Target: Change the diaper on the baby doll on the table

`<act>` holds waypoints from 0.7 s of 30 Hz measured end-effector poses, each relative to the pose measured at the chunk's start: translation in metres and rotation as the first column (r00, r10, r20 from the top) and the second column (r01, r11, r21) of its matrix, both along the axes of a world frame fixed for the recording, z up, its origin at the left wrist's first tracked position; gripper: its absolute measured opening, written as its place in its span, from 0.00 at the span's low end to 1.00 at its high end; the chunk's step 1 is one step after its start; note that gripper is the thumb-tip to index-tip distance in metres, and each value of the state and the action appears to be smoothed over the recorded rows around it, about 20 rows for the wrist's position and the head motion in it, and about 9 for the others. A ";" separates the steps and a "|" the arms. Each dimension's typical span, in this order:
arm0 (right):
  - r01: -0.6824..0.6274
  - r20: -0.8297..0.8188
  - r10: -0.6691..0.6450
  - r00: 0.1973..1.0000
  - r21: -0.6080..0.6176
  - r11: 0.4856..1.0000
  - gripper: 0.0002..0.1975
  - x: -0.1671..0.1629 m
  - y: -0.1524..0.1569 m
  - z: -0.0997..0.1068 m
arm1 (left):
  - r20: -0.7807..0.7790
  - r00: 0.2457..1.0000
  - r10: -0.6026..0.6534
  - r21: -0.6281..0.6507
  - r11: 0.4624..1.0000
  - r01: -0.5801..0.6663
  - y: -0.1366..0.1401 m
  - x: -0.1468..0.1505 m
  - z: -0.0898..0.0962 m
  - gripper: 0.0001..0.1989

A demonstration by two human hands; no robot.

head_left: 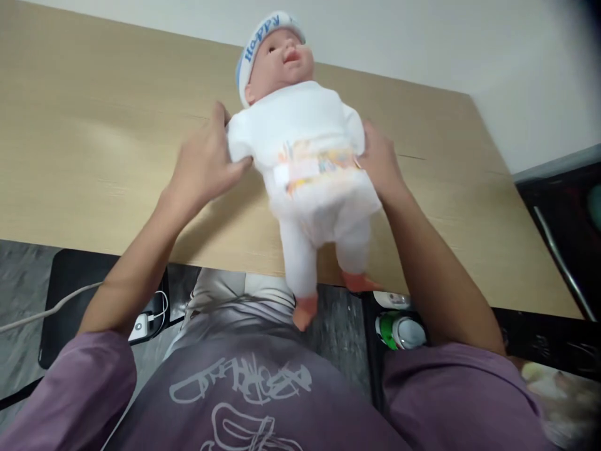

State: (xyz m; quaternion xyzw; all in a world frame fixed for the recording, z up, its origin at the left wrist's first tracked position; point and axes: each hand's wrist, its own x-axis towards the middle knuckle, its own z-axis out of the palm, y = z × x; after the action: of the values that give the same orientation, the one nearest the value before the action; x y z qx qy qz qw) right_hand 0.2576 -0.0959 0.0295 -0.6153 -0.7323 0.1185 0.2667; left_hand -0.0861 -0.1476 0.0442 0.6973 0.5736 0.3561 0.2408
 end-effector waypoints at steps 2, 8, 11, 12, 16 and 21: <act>-0.102 -0.051 0.104 0.993 0.038 0.994 0.21 0.014 -0.048 0.010 | -0.049 0.999 -0.005 -0.014 1.000 0.004 -0.072 -0.001 -0.001 0.30; -0.295 -0.073 0.294 0.953 0.001 0.955 0.18 0.028 -0.195 0.002 | -0.197 0.973 -0.120 -0.145 0.985 0.093 -0.268 -0.019 -0.064 0.28; -0.332 -0.077 0.324 0.943 -0.160 0.930 0.17 0.021 -0.242 -0.027 | -0.200 0.964 -0.176 -0.257 0.959 0.121 -0.329 -0.034 -0.100 0.24; -0.350 -0.087 0.339 0.937 -0.200 0.915 0.17 0.016 -0.253 -0.039 | -0.200 0.963 -0.180 -0.291 0.950 0.117 -0.343 -0.038 -0.108 0.24; -0.453 -0.203 0.411 0.889 -0.244 0.858 0.20 -0.011 -0.277 -0.084 | -0.186 0.967 -0.174 -0.406 0.910 0.086 -0.372 -0.048 -0.123 0.23; -0.447 -0.258 0.376 0.890 -0.334 0.830 0.18 -0.029 -0.270 -0.148 | -0.183 0.963 -0.198 -0.524 0.849 0.075 -0.369 -0.050 -0.124 0.27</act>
State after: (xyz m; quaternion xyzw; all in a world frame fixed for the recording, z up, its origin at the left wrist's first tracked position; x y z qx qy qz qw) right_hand 0.2291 -0.3655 -0.1189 -0.4691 -0.7827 0.3699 0.1745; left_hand -0.1358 -0.5167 -0.0801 0.6839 0.6200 0.0894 0.3740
